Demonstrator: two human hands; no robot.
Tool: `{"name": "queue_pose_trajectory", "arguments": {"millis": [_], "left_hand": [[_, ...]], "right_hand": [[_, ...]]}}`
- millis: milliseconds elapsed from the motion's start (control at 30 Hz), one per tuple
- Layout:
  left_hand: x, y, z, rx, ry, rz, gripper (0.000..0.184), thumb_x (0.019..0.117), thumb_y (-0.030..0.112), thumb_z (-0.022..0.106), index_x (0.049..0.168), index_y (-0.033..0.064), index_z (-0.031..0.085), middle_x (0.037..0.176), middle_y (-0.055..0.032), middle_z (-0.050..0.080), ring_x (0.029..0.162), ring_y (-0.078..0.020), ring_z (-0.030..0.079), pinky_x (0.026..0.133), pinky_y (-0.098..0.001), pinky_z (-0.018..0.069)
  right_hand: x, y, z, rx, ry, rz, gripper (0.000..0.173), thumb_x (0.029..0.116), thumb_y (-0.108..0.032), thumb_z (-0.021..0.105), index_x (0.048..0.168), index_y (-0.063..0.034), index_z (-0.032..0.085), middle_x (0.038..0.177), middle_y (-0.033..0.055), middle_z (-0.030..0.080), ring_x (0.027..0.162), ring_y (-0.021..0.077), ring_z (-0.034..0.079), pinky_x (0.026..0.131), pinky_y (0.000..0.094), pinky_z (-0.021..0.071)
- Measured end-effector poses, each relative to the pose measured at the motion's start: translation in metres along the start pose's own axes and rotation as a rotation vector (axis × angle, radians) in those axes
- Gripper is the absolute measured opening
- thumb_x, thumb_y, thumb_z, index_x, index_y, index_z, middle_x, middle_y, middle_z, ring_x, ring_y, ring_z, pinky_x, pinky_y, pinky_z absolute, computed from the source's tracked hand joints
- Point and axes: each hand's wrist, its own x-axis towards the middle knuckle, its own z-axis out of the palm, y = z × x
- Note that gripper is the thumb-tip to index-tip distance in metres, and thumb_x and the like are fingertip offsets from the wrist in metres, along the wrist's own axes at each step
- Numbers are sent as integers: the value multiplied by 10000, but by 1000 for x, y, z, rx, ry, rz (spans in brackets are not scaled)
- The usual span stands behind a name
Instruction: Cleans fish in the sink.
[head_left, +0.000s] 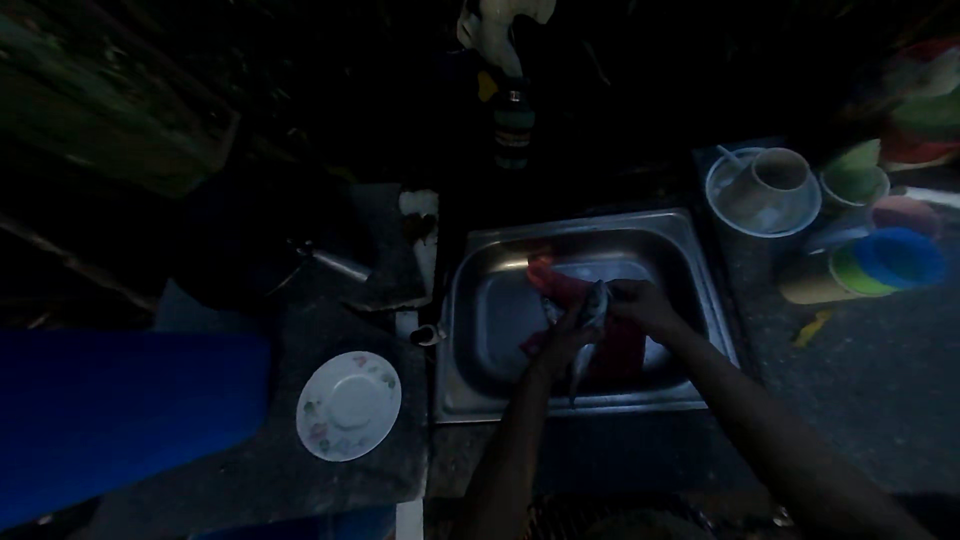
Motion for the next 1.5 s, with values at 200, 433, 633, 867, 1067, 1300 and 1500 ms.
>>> {"name": "queue_pose_trajectory", "arguments": {"millis": [200,433,633,867,1067,1300,1500], "left_hand": [[2,3,4,-96,59,-39,674,959,43,553,1574,70,279,1246,-100,580,884,-74,601,740,-242,528],[6,-2,4,61,73,133,812,929,57,629,1625,96,213,1538,-164,442,1262,-150,556,1027,-313,491],[13,-2,4,182,104,124,847,933,74,655,1636,110,183,1585,-192,382,1340,-215,514,1081,-370,464],[11,1,10,189,143,92,781,972,73,629,1620,65,193,1565,-214,393,1333,-220,519,1082,-361,463],[13,-7,10,317,167,119,801,970,96,657,1619,39,190,1561,-237,408,1364,-264,512,1120,-407,440],[14,-13,15,418,249,179,832,953,91,676,1617,21,179,1542,-260,428,1366,-307,514,1125,-429,434],[15,-17,17,342,294,204,859,927,51,682,1608,-8,161,1568,-266,383,1390,-296,483,1134,-415,421]], "right_hand": [[-4,10,4,-104,213,-227,339,941,-51,664,1229,76,539,1044,135,660,869,115,651,785,276,563],[-12,17,1,-238,172,-351,220,993,-113,618,1096,40,738,1112,152,707,953,103,667,855,236,550],[-9,7,-3,63,78,-52,206,976,-89,670,1132,43,696,1025,85,703,830,64,671,753,229,577],[-5,4,4,258,104,131,186,968,-46,673,1131,44,668,941,66,704,778,94,686,729,255,596],[-7,2,19,263,225,181,165,989,-47,639,1114,57,666,903,85,686,721,97,660,672,260,581],[-5,11,26,34,266,89,217,983,-132,677,1106,43,713,941,102,723,782,85,676,743,273,581],[-4,1,29,-27,209,50,184,965,-108,677,1054,48,720,914,96,709,788,79,651,771,271,559]]}}
